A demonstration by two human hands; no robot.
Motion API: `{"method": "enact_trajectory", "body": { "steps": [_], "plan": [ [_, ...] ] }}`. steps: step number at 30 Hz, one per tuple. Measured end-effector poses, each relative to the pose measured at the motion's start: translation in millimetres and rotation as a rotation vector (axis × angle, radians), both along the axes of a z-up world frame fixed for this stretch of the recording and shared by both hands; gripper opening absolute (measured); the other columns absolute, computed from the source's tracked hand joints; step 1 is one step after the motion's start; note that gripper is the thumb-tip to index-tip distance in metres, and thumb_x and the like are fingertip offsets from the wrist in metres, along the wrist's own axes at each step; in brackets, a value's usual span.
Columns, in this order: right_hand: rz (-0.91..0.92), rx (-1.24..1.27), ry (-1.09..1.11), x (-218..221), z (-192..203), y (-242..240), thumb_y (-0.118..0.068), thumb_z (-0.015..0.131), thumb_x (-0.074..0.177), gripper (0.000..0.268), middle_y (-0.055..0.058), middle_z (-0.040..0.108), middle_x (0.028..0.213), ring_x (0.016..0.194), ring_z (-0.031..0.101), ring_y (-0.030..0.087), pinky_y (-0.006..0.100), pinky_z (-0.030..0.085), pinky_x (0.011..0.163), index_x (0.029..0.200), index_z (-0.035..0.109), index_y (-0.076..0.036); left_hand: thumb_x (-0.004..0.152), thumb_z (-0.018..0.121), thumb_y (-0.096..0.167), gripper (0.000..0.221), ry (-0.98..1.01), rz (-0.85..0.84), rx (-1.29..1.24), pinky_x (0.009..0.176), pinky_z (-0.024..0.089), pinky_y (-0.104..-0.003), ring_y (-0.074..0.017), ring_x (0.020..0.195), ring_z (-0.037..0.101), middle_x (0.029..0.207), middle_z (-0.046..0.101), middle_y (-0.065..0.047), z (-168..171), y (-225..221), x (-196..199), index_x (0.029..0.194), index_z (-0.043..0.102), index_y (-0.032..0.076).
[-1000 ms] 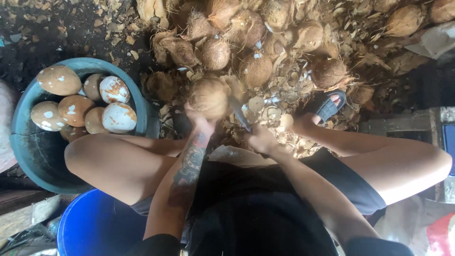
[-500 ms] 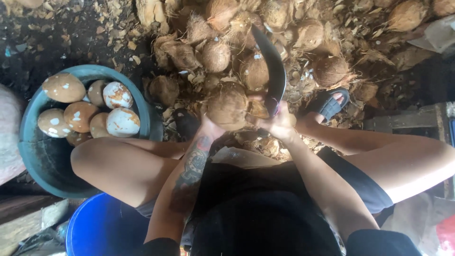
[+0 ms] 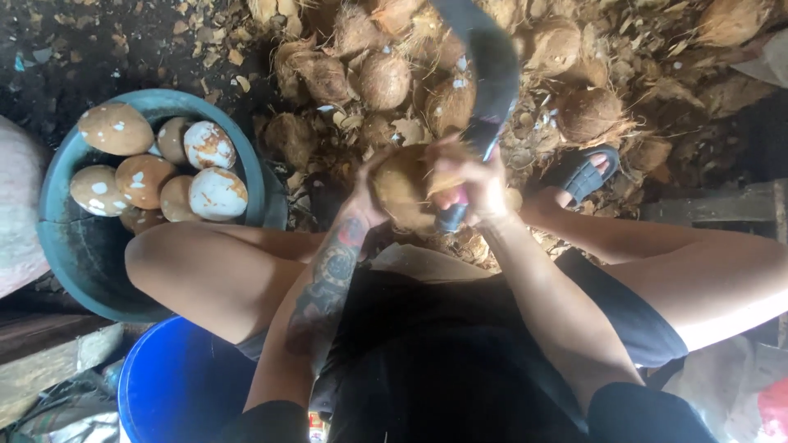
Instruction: Peeling the outer fibrous husk from a coconut using a curved knife.
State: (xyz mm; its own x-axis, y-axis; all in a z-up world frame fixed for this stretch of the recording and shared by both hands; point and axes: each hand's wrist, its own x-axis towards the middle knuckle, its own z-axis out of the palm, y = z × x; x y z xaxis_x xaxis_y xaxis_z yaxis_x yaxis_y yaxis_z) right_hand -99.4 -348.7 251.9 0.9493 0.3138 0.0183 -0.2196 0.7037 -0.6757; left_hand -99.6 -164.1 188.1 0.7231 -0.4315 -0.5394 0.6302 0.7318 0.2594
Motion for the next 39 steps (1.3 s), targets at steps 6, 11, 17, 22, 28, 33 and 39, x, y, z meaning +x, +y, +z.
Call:
{"method": "enact_trajectory", "body": {
  "steps": [6,11,17,22,28,33,39],
  "plan": [
    [0.027,-0.014,0.094,-10.3,47.6,10.9,0.007,0.073,0.079,0.05,0.008,0.058,0.065,0.036,0.06,0.02,0.039,0.058,0.027,0.124,0.051,0.008,0.084,0.085,0.047,0.081,-0.45,-0.123,0.241,0.117,0.034,-0.076,-0.0473,0.143,0.048,0.152,0.054,-0.021,-32.5,40.1,10.7,0.149,0.054,0.011],
    [-0.187,-0.432,-0.4,15.3,40.8,-42.7,-0.009,0.08,0.085,0.041,0.005,0.066,0.095,0.08,0.067,0.025,0.049,0.057,0.077,0.121,0.06,-0.005,0.087,0.079,0.055,0.079,-1.248,0.013,0.603,0.134,0.024,-0.066,-0.0345,0.154,0.039,0.158,0.045,-0.01,5.1,63.2,-37.0,0.147,0.049,0.014],
    [-0.201,-0.146,0.121,24.8,12.3,-74.6,-0.011,0.072,0.085,0.055,0.008,0.061,0.069,0.034,0.055,0.015,0.034,0.059,0.031,0.135,0.051,0.001,0.082,0.084,0.055,0.112,-1.589,0.09,0.179,0.126,0.012,-0.074,-0.0531,0.153,0.013,0.16,0.002,-0.037,-191.1,111.1,-3.4,0.148,0.023,-0.012],
    [-0.25,-0.229,0.4,15.9,45.6,-59.3,-0.028,0.072,0.082,0.036,0.0,0.052,0.056,0.035,0.053,0.014,0.03,0.046,0.029,0.108,0.063,-0.005,0.077,0.085,0.064,0.116,-1.692,0.273,0.337,0.125,0.013,-0.069,-0.0557,0.153,0.015,0.162,0.009,-0.046,-122.6,75.3,-9.7,0.146,0.035,-0.015],
    [0.142,0.354,0.058,38.5,48.7,-85.3,-0.018,0.048,0.105,0.038,0.013,0.077,0.071,0.051,0.071,0.021,0.029,0.045,0.033,0.074,0.065,-0.003,0.083,0.08,0.034,0.079,-0.788,-0.033,0.094,0.113,0.052,-0.058,-0.0337,0.141,0.053,0.152,0.057,-0.012,-1.0,36.7,-9.1,0.153,0.053,0.011],
    [-0.862,-0.964,-1.105,106.6,-64.2,-251.5,-0.027,0.049,0.119,0.055,0.022,0.074,0.078,0.069,0.072,0.03,0.039,0.057,0.063,0.089,0.074,0.011,0.109,0.067,0.037,0.059,-1.418,0.113,0.286,0.116,0.056,-0.053,-0.0363,0.145,0.05,0.165,0.038,-0.017,-45.7,82.7,-45.4,0.159,0.037,0.024],
    [-1.029,-0.651,0.469,55.3,46.7,-226.9,-0.008,0.065,0.09,0.012,0.005,0.074,0.078,0.055,0.069,0.016,0.024,0.045,0.043,0.087,0.076,-0.012,0.066,0.095,-0.008,0.107,-1.287,0.419,1.23,0.122,0.044,-0.038,-0.0241,0.148,0.039,0.16,0.03,-0.01,-136.2,145.3,-49.3,0.149,0.036,0.025]
  ]
}}
